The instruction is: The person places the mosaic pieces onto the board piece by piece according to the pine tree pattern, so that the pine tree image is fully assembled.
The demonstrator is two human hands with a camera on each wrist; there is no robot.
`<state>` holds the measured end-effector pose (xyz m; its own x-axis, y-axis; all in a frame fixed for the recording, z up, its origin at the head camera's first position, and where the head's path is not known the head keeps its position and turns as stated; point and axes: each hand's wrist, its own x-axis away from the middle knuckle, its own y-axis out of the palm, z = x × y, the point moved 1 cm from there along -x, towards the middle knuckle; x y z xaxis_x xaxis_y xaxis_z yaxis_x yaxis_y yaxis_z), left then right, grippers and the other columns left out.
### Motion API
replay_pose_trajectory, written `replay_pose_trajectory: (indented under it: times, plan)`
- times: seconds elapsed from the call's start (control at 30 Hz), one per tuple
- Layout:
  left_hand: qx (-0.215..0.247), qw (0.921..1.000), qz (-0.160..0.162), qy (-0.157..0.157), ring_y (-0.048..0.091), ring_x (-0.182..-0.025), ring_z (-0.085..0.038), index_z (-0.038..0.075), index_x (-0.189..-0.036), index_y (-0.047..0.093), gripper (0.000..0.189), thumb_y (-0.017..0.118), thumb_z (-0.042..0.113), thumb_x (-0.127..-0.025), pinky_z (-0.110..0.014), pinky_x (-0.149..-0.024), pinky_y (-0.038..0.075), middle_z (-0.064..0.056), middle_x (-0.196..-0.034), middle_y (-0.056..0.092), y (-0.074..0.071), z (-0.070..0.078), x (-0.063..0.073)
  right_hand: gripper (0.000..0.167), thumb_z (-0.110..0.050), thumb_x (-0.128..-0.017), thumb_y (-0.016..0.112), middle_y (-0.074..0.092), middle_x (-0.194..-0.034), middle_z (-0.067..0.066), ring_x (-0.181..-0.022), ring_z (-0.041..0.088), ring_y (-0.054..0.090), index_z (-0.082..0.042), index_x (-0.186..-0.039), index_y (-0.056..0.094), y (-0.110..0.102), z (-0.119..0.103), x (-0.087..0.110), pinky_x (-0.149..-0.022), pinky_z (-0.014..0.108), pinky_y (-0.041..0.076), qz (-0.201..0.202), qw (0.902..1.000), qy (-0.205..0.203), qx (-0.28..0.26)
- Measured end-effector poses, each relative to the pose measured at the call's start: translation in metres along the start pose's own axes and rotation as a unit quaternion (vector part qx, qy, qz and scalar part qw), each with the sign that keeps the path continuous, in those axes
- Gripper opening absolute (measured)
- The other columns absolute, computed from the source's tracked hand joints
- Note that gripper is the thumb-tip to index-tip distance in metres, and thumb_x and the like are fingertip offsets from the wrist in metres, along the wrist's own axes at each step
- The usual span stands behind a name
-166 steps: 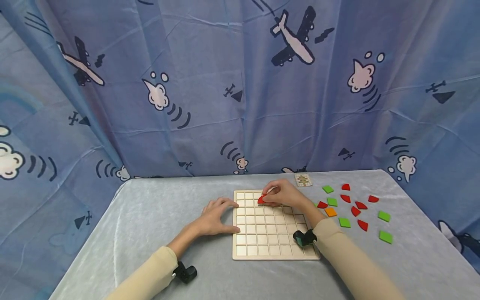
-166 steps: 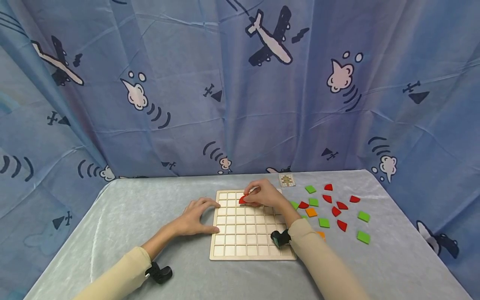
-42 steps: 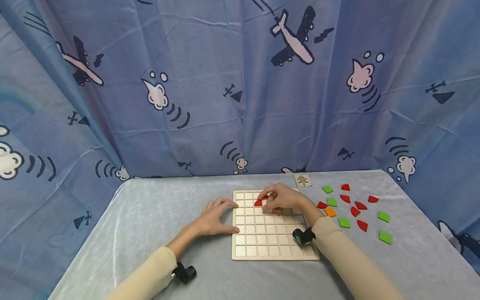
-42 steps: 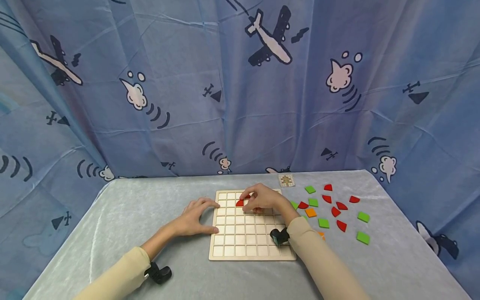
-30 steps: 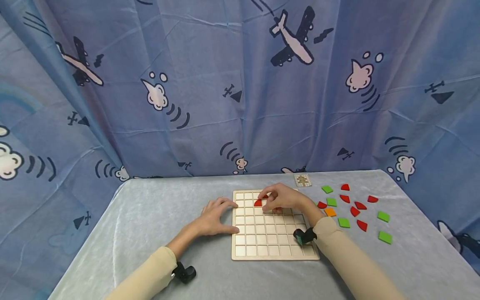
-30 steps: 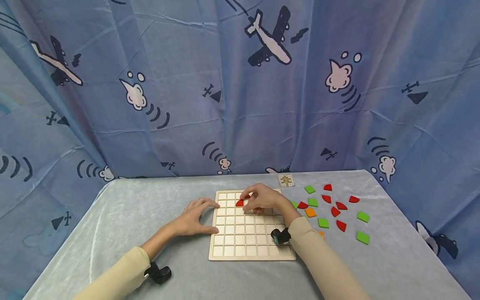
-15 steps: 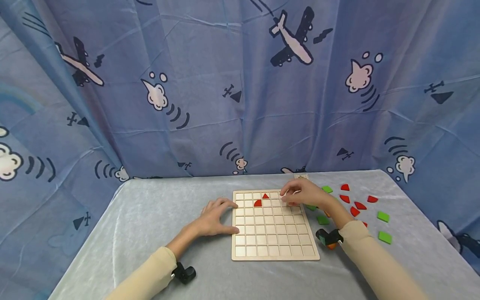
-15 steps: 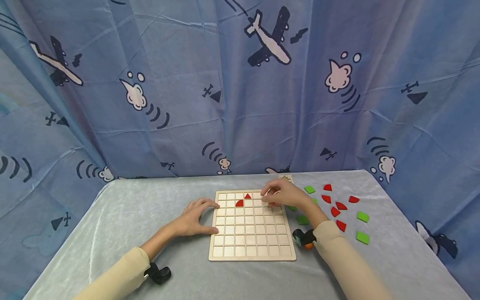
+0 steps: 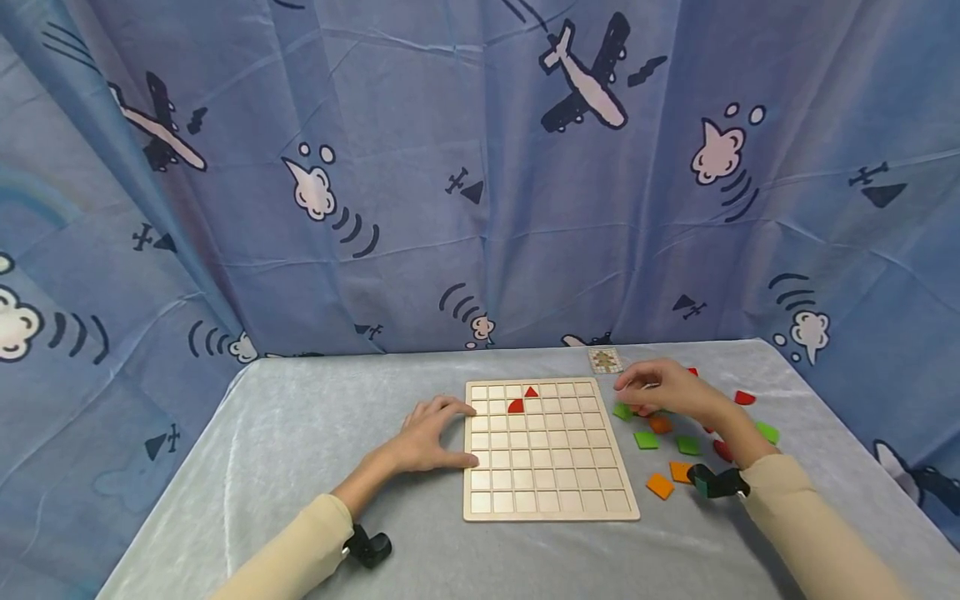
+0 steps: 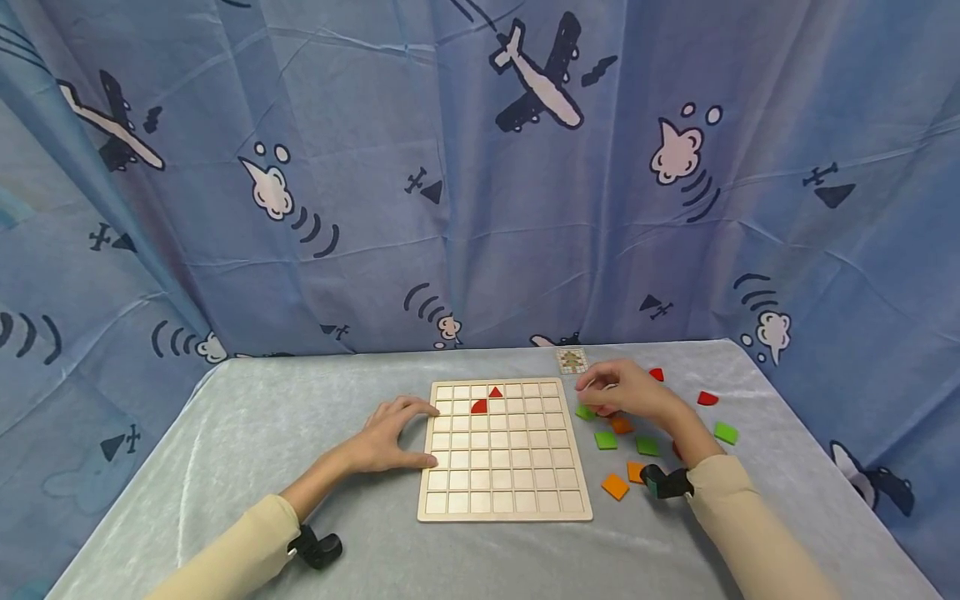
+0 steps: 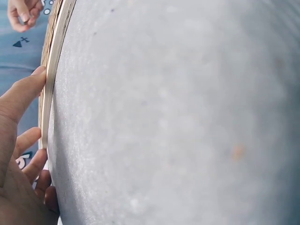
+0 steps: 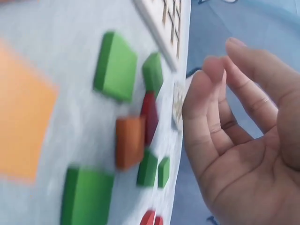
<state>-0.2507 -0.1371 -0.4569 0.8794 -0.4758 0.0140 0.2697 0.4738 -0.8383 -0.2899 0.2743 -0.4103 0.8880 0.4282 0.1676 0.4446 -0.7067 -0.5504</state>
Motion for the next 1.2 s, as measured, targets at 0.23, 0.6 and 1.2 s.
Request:
replay_pose_trajectory:
  times: [0.23,0.6,1.2]
  plan:
    - [0.002,1.0000,-0.001,-0.002,0.040,-0.128,-0.028,0.031,-0.136,0.054,0.070,0.080,0.055,-0.075,-0.057,-0.104,0.033,0.002,-0.147,0.045,0.000,0.000,0.000,0.036,-0.028,-0.092,0.070,0.068,-0.089,0.013,-0.075,0.019,0.059,-0.003,-0.118,0.066,-0.011,0.019,0.008,-0.068,0.030,0.053,0.011,0.9987,0.023,0.045]
    - [0.004,0.9999,0.007,0.012,0.041,-0.127,-0.030,0.025,-0.136,0.055,0.071,0.081,0.051,-0.075,-0.056,-0.105,0.032,-0.002,-0.145,0.047,-0.002,0.003,0.001,0.041,-0.023,-0.086,0.076,0.045,-0.061,-0.002,-0.050,0.007,0.036,0.002,-0.117,0.065,-0.014,0.038,0.010,-0.050,0.024,0.032,-0.004,0.9982,0.014,0.058]
    - [0.001,0.9999,0.007,0.009,0.039,-0.129,-0.030,0.025,-0.136,0.055,0.072,0.081,0.051,-0.075,-0.056,-0.107,0.031,0.000,-0.145,0.047,-0.001,0.003,0.001,0.030,-0.019,-0.084,0.078,0.045,-0.062,-0.002,-0.050,0.007,0.037,-0.001,-0.106,0.069,-0.009,0.038,0.006,-0.050,0.023,0.032,0.009,0.9967,0.015,0.080]
